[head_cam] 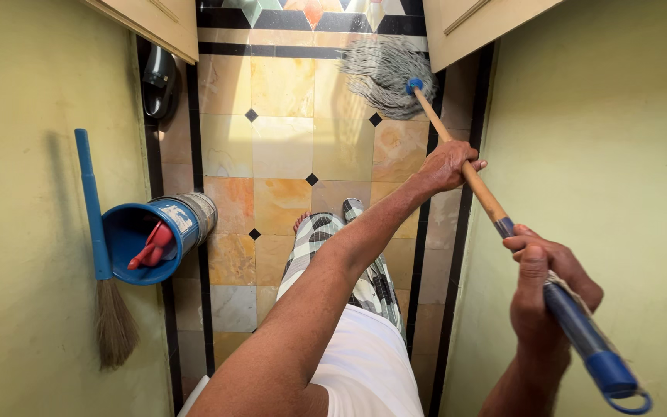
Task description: The person mops a tiled floor in a narrow room using a string mop. They move the mop back and forth across the floor, covering the area systematically from one end to the other.
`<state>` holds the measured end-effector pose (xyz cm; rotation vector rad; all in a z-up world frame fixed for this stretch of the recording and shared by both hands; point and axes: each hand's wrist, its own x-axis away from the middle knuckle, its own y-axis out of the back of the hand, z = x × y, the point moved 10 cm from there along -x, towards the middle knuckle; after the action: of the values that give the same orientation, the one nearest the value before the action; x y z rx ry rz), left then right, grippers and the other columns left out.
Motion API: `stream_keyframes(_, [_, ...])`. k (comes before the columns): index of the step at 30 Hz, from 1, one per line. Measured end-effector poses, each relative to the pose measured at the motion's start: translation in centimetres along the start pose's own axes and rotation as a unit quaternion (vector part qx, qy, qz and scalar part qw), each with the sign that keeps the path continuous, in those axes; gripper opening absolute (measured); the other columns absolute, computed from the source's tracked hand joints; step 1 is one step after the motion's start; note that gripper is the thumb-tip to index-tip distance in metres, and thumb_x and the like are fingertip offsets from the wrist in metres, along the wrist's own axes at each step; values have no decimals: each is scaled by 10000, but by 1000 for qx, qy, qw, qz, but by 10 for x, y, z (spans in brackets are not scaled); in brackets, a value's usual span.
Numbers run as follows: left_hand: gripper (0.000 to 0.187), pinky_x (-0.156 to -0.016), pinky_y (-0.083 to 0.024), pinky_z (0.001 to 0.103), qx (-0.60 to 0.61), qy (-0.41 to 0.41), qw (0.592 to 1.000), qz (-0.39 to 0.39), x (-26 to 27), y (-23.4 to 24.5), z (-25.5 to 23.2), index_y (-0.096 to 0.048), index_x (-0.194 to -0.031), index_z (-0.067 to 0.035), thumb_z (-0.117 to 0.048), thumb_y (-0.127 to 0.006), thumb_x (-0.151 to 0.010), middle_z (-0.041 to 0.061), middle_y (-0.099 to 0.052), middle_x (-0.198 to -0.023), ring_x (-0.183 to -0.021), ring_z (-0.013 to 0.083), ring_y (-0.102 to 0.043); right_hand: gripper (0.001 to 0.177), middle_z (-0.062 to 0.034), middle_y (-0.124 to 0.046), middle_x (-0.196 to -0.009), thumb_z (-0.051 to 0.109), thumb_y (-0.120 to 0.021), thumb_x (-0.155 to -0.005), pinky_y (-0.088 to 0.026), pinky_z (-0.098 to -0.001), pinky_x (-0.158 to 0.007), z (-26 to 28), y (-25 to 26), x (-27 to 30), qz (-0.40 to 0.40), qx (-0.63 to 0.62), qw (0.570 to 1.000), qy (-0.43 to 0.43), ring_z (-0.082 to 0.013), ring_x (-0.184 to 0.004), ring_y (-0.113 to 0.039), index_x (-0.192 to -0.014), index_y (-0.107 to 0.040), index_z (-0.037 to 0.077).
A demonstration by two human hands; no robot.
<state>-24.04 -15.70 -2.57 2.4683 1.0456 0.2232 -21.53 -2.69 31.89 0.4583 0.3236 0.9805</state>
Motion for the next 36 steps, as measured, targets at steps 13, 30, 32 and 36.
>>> stream_keyframes(13, [413, -869, -473, 487, -17, 26, 999, 12, 126, 82, -5, -751, -764, -123, -463, -611, -952, 52, -738, -809, -839, 290, -626, 410, -210, -677, -834, 128, -580, -1213, -662, -511, -950, 17, 8, 39, -7, -112, 993, 28, -300, -823, -735, -850, -590, -62])
stream_keyframes(30, [311, -985, -469, 491, -241, 311, 919, 21, 378, 221, 262, -789, -876, -151, -429, -683, -965, 108, -747, -916, -1043, 328, -649, 248, -193, -755, -1033, 164, -549, -1089, -510, -510, -1107, -88, -259, 104, 232, -309, 912, -134, -316, -1115, -727, -908, -630, 15])
stream_keyframes(32, [338, -973, -459, 499, -236, 306, 922, -1, 371, 218, 246, -786, -845, -147, -446, -671, -952, 92, -737, -888, -1022, 325, -639, 241, -189, -765, -1026, 170, -558, -1083, -528, -503, -1119, -78, -243, 102, 219, -271, 927, -136, -322, -1113, -744, -907, -631, 22])
stream_keyframes(36, [451, -1001, -451, 475, -176, 310, 933, 49, 315, 169, 197, -734, -837, -171, -521, -523, -1027, 29, -656, -755, -839, 221, -619, 240, -195, -745, -1006, 120, -556, -1111, -551, -519, -1117, -26, -171, 73, 192, -240, 949, -70, -335, -1079, -736, -921, -652, 9])
